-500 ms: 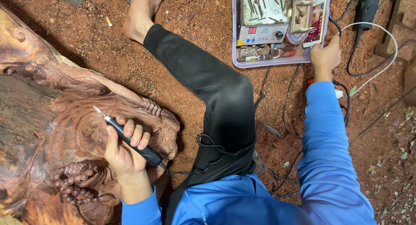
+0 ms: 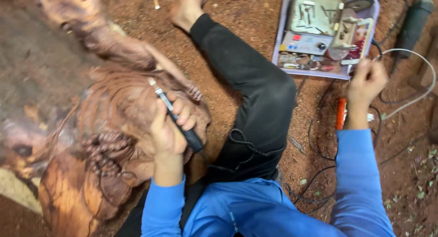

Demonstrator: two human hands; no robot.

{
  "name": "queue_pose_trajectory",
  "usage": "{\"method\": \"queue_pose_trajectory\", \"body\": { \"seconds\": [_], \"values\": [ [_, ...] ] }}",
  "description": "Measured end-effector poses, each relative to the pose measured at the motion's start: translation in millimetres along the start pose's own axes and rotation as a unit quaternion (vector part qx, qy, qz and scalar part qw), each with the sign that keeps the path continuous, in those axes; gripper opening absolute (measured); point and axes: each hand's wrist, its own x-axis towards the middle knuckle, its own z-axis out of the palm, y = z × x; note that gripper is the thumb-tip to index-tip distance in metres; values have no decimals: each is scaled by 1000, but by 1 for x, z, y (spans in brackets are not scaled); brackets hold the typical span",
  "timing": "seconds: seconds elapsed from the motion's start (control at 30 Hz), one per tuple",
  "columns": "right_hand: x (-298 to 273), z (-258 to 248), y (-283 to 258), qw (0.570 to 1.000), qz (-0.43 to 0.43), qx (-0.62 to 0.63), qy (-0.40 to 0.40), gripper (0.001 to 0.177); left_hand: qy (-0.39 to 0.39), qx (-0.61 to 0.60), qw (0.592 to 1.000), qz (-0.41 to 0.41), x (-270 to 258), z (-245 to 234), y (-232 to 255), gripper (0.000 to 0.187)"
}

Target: The person is using a handheld rotary tool to carve intricate details into a large wooden sculpture while sitting on the ground.

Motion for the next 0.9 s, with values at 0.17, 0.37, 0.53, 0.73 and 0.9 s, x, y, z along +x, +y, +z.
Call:
{"method": "queue_pose_trajectory", "body": {
  "seconds": [0.17, 0.37, 0.53, 0.73, 0.9],
  "values": [
    [-30, 5, -220, 973, -141, 141, -114, 20, 10, 42, 999, 30, 5, -4, -15, 27],
    [-41, 51, -329, 843, -323, 354, -246, 54, 94, -2, 991, 92, 1, 0, -28, 27],
    [-15, 83, -377, 792, -384, 367, -301, 89, 75, -71, 992, 68, -5, 15, -41, 29],
    [14, 115, -392, 815, -379, 346, -269, 69, 76, -60, 993, 64, 10, 14, -34, 30],
    [26, 150, -407, 797, -383, 362, -295, 62, 109, -24, 984, 141, 31, 3, -23, 32]
  ]
}}
